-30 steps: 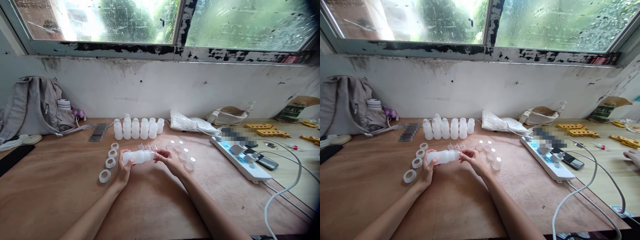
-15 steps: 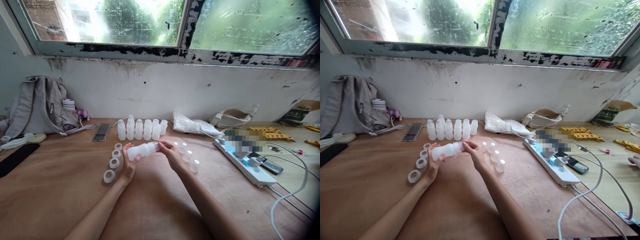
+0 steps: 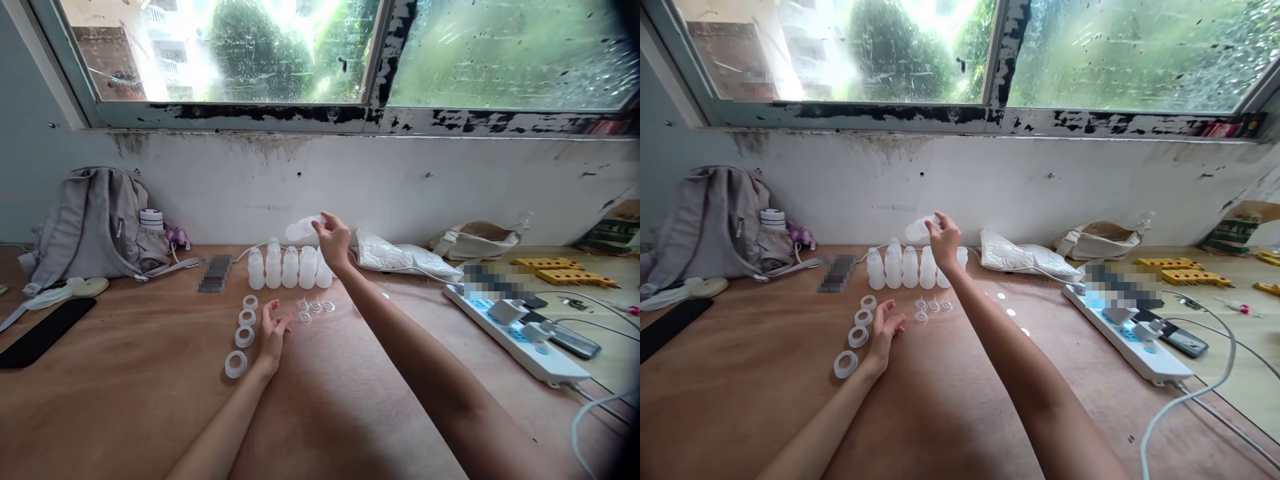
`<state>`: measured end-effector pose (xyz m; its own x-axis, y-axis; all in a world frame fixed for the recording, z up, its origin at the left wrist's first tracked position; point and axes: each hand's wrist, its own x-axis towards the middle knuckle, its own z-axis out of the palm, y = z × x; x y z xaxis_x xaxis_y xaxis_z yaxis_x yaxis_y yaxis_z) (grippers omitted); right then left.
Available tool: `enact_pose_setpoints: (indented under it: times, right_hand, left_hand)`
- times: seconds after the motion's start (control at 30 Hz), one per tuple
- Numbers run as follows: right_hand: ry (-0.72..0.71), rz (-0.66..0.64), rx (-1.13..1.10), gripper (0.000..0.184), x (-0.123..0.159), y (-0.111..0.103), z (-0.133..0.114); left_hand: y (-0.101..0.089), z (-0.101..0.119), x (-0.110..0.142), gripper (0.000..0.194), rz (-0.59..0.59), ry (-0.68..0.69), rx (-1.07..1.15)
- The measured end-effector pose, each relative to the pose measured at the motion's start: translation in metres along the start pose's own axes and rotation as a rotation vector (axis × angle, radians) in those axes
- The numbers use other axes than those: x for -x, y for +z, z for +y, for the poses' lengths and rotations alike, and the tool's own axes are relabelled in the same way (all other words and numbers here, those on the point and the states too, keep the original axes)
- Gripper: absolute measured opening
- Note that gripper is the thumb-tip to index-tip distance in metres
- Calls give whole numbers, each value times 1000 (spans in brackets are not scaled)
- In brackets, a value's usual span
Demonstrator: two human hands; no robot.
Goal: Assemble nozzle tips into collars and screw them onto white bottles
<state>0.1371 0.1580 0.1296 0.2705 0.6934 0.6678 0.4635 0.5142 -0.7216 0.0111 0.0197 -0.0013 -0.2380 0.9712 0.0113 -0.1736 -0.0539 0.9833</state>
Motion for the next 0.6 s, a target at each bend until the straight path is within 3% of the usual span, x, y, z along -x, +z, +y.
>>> enact_pose_setpoints:
  times: [0.27,0.43,0.6]
  right_hand:
    - [87,-380,396,31,-7,48,29]
    - [115,-509,481,32,-15,63,39]
    - [149,-627,573,25,-20,69,35]
  left_hand:
    - [0,-4,-2,33,0,-5,7]
    - [1,-4,-3,33,5,-1,4]
    - [2,-3,-3,31,-12,-10,1]
